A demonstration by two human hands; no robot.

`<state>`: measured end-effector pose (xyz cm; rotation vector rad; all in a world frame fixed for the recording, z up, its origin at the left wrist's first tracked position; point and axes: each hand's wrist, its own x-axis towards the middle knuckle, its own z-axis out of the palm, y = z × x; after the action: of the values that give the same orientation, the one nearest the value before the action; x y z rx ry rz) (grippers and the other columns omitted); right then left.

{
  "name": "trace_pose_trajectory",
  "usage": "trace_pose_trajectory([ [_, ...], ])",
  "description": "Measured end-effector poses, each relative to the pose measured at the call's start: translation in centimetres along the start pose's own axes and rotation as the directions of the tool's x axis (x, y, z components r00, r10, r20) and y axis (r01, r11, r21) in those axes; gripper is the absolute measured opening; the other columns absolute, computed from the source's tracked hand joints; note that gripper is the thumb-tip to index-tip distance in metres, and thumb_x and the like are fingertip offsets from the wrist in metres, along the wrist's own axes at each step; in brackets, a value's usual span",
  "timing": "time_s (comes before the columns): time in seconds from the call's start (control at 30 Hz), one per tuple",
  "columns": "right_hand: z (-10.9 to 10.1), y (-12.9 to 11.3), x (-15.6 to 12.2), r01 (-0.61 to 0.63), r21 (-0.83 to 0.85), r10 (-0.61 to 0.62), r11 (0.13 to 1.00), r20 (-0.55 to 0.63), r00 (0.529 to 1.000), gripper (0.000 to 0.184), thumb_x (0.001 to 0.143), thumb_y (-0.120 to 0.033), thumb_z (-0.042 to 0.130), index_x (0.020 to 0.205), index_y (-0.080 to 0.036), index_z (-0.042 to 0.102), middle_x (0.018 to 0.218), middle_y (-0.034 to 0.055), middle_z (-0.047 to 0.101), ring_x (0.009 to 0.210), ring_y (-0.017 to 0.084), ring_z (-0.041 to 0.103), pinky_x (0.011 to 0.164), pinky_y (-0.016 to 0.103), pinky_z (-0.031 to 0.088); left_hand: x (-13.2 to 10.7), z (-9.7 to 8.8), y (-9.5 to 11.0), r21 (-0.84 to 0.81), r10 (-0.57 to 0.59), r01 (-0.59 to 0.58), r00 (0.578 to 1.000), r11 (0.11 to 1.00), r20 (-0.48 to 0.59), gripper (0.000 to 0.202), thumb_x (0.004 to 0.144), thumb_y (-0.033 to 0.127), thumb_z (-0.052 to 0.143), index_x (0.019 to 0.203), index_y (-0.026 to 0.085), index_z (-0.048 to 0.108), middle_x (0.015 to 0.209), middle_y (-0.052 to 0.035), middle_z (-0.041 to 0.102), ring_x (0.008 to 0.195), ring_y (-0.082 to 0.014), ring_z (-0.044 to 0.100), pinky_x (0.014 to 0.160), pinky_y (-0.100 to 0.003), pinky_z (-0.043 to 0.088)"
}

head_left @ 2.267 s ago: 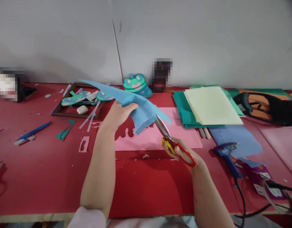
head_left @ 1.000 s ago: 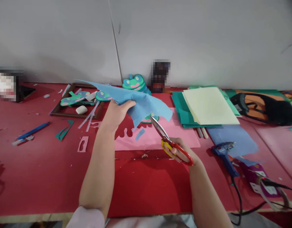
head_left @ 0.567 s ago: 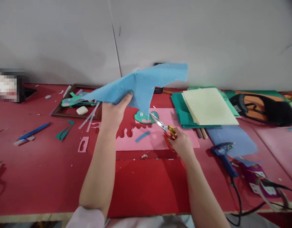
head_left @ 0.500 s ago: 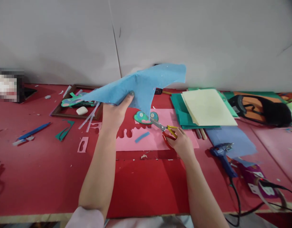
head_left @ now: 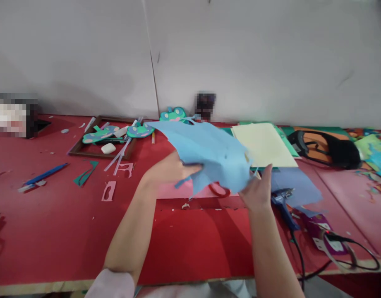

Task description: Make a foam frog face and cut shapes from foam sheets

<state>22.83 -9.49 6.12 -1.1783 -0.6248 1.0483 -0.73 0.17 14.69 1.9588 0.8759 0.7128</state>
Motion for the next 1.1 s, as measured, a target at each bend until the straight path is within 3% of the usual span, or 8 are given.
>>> trace_pose_trajectory([
  [0.1, -0.5, -1.6, 0.5, -0.042, -0.018, 0.042, 0.999, 0.005, 0.999, 0.057, 0.077, -0.062, 0.049, 0.116, -0.022, 0.06, 0.113, 0.0085, 0.065, 0.103, 0.027, 0.061, 0.083, 0.041, 0.051, -0.4, 0.3, 0.7, 0.085, -0.056, 0.028, 0.938, 0.996, 0.343, 0.027, 0.072, 0.032, 0.062, 0.098, 0.026, 0.065, 0.1, 0.0003, 0.07, 0.092, -0.0231, 0.064, 0.075, -0.031, 0.052],
  [0.33, -0.5, -4.5, 2.2, 0.197, -0.31, -0.215, 0.93, -0.026, 0.976, 0.036, 0.067, -0.025, 0.07, 0.103, -0.024, 0.067, 0.108, 0.0029, 0.067, 0.104, 0.023, 0.06, 0.091, 0.039, 0.045, -0.1, 1.1, 1.2, 0.197, -0.062, -0.017, 0.919, 0.98, 0.39, 0.036, 0.076, 0.039, 0.057, 0.107, 0.023, 0.061, 0.111, -0.0038, 0.064, 0.101, -0.0259, 0.059, 0.081, -0.034, 0.049],
  [0.47, -2.6, -7.2, 4.2, 0.566, -0.481, -0.689, 0.67, -0.12, 0.715, 0.024, 0.073, -0.019, 0.06, 0.096, -0.022, 0.068, 0.103, 0.0038, 0.068, 0.104, 0.02, 0.06, 0.098, 0.039, 0.038, 0.5, 1.7, 0.7, 0.144, 0.121, -0.165, 0.954, 0.976, 0.274, 0.047, 0.079, 0.042, 0.055, 0.123, 0.025, 0.051, 0.136, -0.0056, 0.045, 0.12, -0.0256, 0.046, 0.094, -0.035, 0.044],
  [0.6, -7.4, -9.2, 6.8, 0.506, -0.709, -0.837, 0.491, -0.224, 0.499, 0.031, 0.074, -0.015, 0.046, 0.099, -0.016, 0.066, 0.099, 0.0107, 0.068, 0.097, 0.021, 0.063, 0.094, 0.041, 0.039, 1.0, 1.7, 0.1, 0.153, 0.104, -0.13, 0.98, 0.98, 0.169, 0.041, 0.086, 0.035, 0.046, 0.127, 0.029, 0.048, 0.134, -0.0026, 0.048, 0.119, -0.0208, 0.048, 0.097, -0.034, 0.041],
  [0.73, -10.8, -8.9, 7.2, -0.078, -0.9, -0.566, 0.429, -0.335, 0.754, 0.05, 0.065, -0.024, 0.061, 0.113, -0.01, 0.059, 0.119, 0.0239, 0.056, 0.116, 0.036, 0.048, 0.095, 0.052, 0.033, 1.1, 1.1, -0.5, 0.207, -0.029, 0.002, 0.991, 0.978, 0.129, 0.037, 0.087, 0.028, 0.044, 0.123, 0.029, 0.051, 0.119, -0.0024, 0.06, 0.094, -0.0173, 0.061, 0.085, -0.031, 0.046],
  [0.8, -10.1, -7.8, 6.2, -0.169, -0.933, -0.557, 0.319, -0.328, 0.763, 0.069, 0.061, -0.028, 0.067, 0.125, -0.009, 0.049, 0.139, 0.0286, 0.033, 0.13, 0.042, 0.026, 0.098, 0.058, 0.025, 1.2, 0.9, -0.9, 0.197, -0.096, 0.081, 0.993, 0.977, 0.069, 0.039, 0.086, 0.026, 0.043, 0.124, 0.028, 0.049, 0.116, -0.0029, 0.062, 0.086, -0.0153, 0.063, 0.077, -0.027, 0.048],
  [0.93, -4.3, -4.6, 3.4, 0.109, -0.977, -0.651, 0.182, -0.037, 0.759, 0.051, 0.073, -0.031, 0.057, 0.122, -0.018, 0.051, 0.142, 0.0184, 0.031, 0.133, 0.036, 0.024, 0.098, 0.058, 0.028, 1.3, 1.2, -1.9, 0.268, -0.187, 0.211, 0.976, 0.94, -0.113, 0.025, 0.084, 0.021, 0.045, 0.104, 0.022, 0.06, 0.102, -0.005, 0.066, 0.092, -0.0163, 0.062, 0.077, -0.025, 0.046],
  [1.1, 4.3, -0.1, 1.9, 0.354, -0.804, -0.452, 0.477, 0.122, 0.884, 0.022, 0.081, -0.024, 0.044, 0.09, -0.016, 0.063, 0.094, 0.0114, 0.06, 0.077, 0.019, 0.059, 0.07, 0.033, 0.048, -0.2, 3.4, -3.8, 0.439, -0.421, 0.421, 0.901, 0.794, -0.102, 0.004, 0.075, 0.02, 0.055, 0.075, 0.018, 0.058, 0.083, -0.0077, 0.065, 0.082, -0.0227, 0.062, 0.071, -0.031, 0.043],
])
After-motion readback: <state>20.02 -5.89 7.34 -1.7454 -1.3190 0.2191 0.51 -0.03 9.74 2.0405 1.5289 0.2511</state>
